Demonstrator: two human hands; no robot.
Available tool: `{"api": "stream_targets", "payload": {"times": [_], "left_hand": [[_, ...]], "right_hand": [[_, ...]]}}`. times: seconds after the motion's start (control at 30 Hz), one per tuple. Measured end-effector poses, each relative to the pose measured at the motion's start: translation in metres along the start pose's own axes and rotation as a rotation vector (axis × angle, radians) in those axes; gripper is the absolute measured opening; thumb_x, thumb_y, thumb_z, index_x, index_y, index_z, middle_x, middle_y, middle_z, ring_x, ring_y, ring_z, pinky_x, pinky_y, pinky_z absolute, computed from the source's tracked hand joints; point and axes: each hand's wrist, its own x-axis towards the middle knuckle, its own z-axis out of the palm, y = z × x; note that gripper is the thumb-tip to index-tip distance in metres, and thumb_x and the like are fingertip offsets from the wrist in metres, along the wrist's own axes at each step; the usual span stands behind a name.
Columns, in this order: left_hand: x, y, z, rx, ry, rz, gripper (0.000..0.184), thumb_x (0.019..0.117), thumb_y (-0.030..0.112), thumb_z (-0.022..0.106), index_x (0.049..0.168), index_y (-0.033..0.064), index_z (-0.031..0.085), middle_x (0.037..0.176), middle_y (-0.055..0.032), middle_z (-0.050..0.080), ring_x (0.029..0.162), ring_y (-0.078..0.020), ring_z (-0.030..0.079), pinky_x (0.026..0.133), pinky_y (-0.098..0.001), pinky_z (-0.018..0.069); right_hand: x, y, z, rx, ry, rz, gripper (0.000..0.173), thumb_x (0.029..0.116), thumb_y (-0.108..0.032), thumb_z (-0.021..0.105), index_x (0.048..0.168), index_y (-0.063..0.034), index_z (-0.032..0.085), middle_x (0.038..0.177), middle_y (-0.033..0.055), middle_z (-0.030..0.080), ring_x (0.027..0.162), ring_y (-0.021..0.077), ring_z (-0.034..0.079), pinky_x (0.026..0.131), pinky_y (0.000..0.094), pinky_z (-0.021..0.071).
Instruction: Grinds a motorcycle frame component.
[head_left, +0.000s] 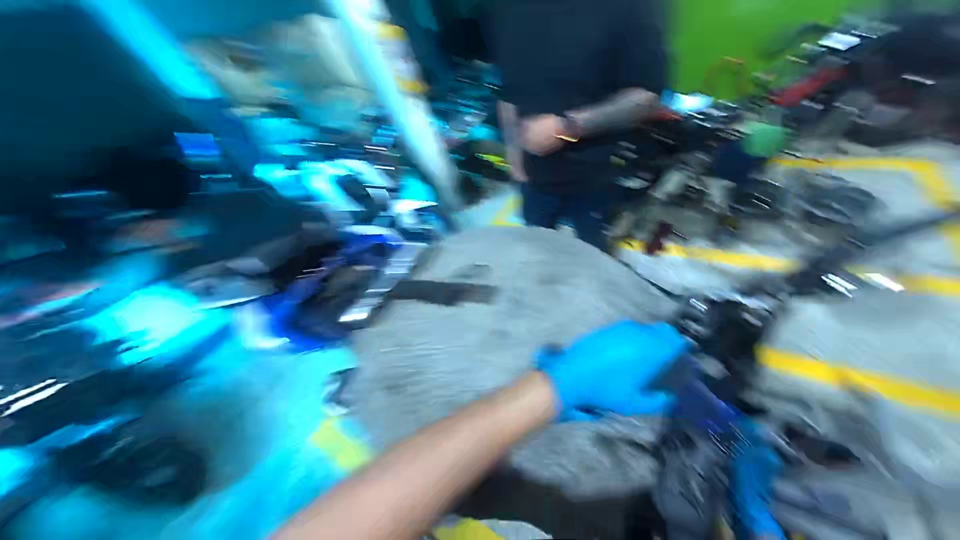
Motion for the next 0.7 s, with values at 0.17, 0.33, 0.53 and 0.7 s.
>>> {"api": "stream_targets", "payload": {"times": [0.17, 0.33, 0.53, 0.7], "left_hand": [[0.006, -0.017, 0.018, 0.157, 0.023, 0.025, 0.06, 0.088, 0.05, 0.062, 0.133, 0.0101, 0.061, 0.115, -0.0087, 0.066, 0.105, -0.0263, 0.066, 0.085, -0.0495, 0.055], [0.002, -0.024, 0.025, 0.166, 0.061, 0.039, 0.062, 0.0869, 0.055, 0.057, 0.131, 0.0115, 0.061, 0.11, -0.0065, 0.065, 0.1, -0.0236, 0.066, 0.078, -0.0457, 0.0539], [0.0, -0.026, 0.024, 0.174, 0.072, 0.05, 0.065, 0.0869, 0.057, 0.054, 0.132, 0.0102, 0.06, 0.11, -0.0075, 0.065, 0.1, -0.0241, 0.066, 0.078, -0.0458, 0.0536], [-0.001, -0.026, 0.023, 0.17, 0.064, 0.041, 0.066, 0.0869, 0.058, 0.054, 0.133, 0.011, 0.059, 0.113, -0.0074, 0.064, 0.102, -0.0237, 0.064, 0.08, -0.0455, 0.0525]], "right_hand": [[0.081, 0.051, 0.04, 0.131, 0.277, -0.427, 0.04, 0.1025, -0.028, 0.06, 0.095, 0.0103, 0.069, 0.083, 0.0233, 0.068, 0.081, 0.0342, 0.067, 0.081, 0.056, 0.0532], [0.086, 0.064, 0.047, 0.251, 0.339, -0.299, 0.044, 0.1003, -0.032, 0.063, 0.08, 0.0062, 0.064, 0.07, 0.0184, 0.061, 0.07, 0.0321, 0.061, 0.072, 0.055, 0.05], [0.085, 0.065, 0.047, 0.273, 0.351, -0.36, 0.039, 0.0993, -0.026, 0.064, 0.08, 0.0071, 0.064, 0.067, 0.015, 0.058, 0.066, 0.0272, 0.058, 0.068, 0.0513, 0.0491], [0.095, 0.071, 0.045, 0.277, 0.299, -0.397, 0.041, 0.1002, -0.03, 0.061, 0.079, 0.0056, 0.062, 0.065, 0.0127, 0.055, 0.063, 0.0253, 0.055, 0.064, 0.0497, 0.0471]]}}
